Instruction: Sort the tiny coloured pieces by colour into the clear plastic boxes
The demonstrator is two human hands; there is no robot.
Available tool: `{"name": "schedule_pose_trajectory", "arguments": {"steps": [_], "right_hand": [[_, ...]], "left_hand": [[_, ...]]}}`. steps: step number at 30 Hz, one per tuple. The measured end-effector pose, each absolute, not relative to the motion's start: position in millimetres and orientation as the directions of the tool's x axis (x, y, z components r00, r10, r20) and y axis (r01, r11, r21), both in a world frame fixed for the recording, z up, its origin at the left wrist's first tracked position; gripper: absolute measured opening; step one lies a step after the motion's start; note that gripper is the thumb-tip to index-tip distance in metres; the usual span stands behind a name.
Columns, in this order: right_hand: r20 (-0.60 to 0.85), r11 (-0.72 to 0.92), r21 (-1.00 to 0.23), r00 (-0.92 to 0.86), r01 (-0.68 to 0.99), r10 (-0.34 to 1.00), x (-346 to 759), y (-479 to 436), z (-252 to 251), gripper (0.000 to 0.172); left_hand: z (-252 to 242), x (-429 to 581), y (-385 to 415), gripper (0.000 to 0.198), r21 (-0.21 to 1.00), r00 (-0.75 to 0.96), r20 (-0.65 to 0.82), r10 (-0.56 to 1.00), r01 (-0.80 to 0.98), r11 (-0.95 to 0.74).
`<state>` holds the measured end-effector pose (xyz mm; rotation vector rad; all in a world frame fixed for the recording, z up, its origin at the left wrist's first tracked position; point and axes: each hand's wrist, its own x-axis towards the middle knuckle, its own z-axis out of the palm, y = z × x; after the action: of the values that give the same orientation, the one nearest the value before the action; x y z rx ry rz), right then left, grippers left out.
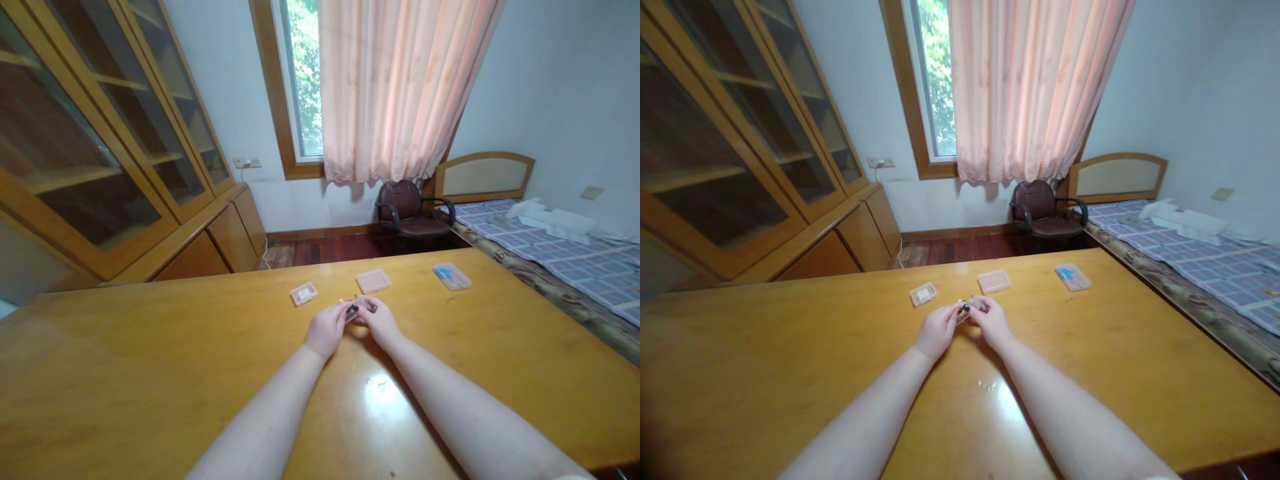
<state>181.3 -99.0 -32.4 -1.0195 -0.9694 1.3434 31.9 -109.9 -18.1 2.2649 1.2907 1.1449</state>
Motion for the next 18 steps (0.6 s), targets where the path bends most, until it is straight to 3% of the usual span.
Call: {"name": "schedule_pose_trajectory", "arguments": {"steps": [7, 13, 18], "right_hand": [[-0.054, -0.039, -0.976, 0.065, -0.216, 0.996, 179, -104, -26, 0.042], [0.01, 0.019, -0.991, 0.066, -0.135, 0.998, 176, -107, -28, 0.04], [0.049, 0.052, -0.978, 0.023, -0.2, 0.999, 177, -100, -40, 0.045]], "left_hand": [[-22, 39, -113, 0.028, 0.612, 0.21, 0.484, 0.85, 0.612, -0.5], [-21, 36, -107, 0.029, 0.739, 0.036, 0.383, 0.923, 0.587, -0.33], [-24, 30, -101, 0.029, 0.745, 0.088, 0.388, 0.918, 0.556, -0.368]]}}
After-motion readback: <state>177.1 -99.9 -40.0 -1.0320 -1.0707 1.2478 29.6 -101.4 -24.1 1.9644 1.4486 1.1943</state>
